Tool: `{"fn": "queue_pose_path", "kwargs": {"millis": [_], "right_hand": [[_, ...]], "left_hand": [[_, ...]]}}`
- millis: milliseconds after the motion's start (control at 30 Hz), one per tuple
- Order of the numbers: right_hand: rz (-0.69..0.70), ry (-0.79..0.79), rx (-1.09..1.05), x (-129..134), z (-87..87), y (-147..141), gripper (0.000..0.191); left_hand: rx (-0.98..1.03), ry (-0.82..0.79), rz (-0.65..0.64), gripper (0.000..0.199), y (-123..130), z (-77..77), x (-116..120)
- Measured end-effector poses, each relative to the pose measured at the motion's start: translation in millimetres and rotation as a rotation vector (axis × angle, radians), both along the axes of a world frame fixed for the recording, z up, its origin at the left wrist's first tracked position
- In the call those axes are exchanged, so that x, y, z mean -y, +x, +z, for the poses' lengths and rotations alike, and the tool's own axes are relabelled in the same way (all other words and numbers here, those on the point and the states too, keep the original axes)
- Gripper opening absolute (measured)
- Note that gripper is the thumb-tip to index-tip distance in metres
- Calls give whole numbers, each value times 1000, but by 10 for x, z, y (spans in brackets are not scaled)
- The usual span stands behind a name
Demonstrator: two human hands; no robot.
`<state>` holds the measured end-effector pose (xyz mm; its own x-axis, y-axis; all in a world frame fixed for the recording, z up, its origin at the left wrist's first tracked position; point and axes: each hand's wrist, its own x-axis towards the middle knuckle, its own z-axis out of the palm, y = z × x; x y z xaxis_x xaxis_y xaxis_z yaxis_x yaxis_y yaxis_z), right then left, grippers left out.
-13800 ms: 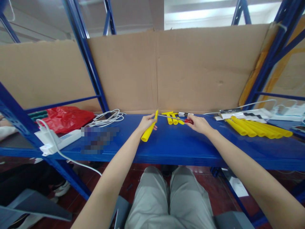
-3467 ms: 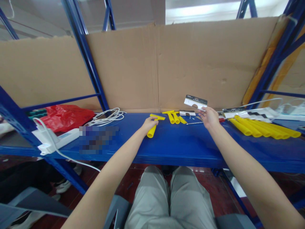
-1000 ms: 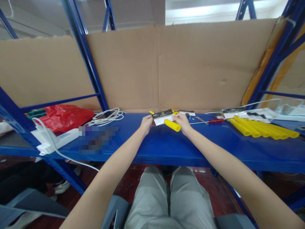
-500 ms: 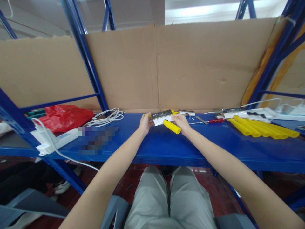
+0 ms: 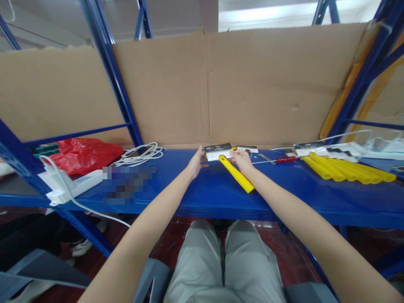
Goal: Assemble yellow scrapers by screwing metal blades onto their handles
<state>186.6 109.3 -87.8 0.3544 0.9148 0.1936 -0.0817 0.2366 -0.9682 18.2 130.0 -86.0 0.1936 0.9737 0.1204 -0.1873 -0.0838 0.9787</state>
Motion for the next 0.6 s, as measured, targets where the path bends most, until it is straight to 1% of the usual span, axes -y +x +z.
{"fn": "queue_pose_path", "kwargs": {"millis": [67, 133, 233, 300, 333, 433, 467, 500, 533, 600], "right_hand": [[11, 1, -8, -20, -6, 10, 24], [24, -5, -10, -41, -16, 14, 23], [61, -17, 62, -55, -27, 14, 19], [57, 3, 205, -37, -21, 18, 16], [21, 36, 307, -18, -12, 22, 18], [-141, 169, 649, 76, 31, 35, 31], [-152, 177, 745, 115, 46, 35, 33], [-122, 155, 817, 153, 60, 32, 34], [-60, 112, 868, 190, 69, 25, 35], [102, 40, 910, 254, 74, 0, 36]], "left_hand": [[-27, 33, -17, 34, 6, -3, 14], [-49, 60, -23, 23, 16, -13, 13], [-18, 70, -17, 17, 19, -39, -25], [12, 80, 17, 20, 7, -60, -68], [15, 90, 45, 22, -3, -71, -90], [-9, 95, 131, 25, -29, -93, -135], [-18, 91, 153, 25, -33, -95, -139], [-25, 86, 172, 25, -34, -94, -137], [-30, 84, 189, 25, -33, -91, -129], [-34, 80, 229, 29, -22, -76, -102]]}}
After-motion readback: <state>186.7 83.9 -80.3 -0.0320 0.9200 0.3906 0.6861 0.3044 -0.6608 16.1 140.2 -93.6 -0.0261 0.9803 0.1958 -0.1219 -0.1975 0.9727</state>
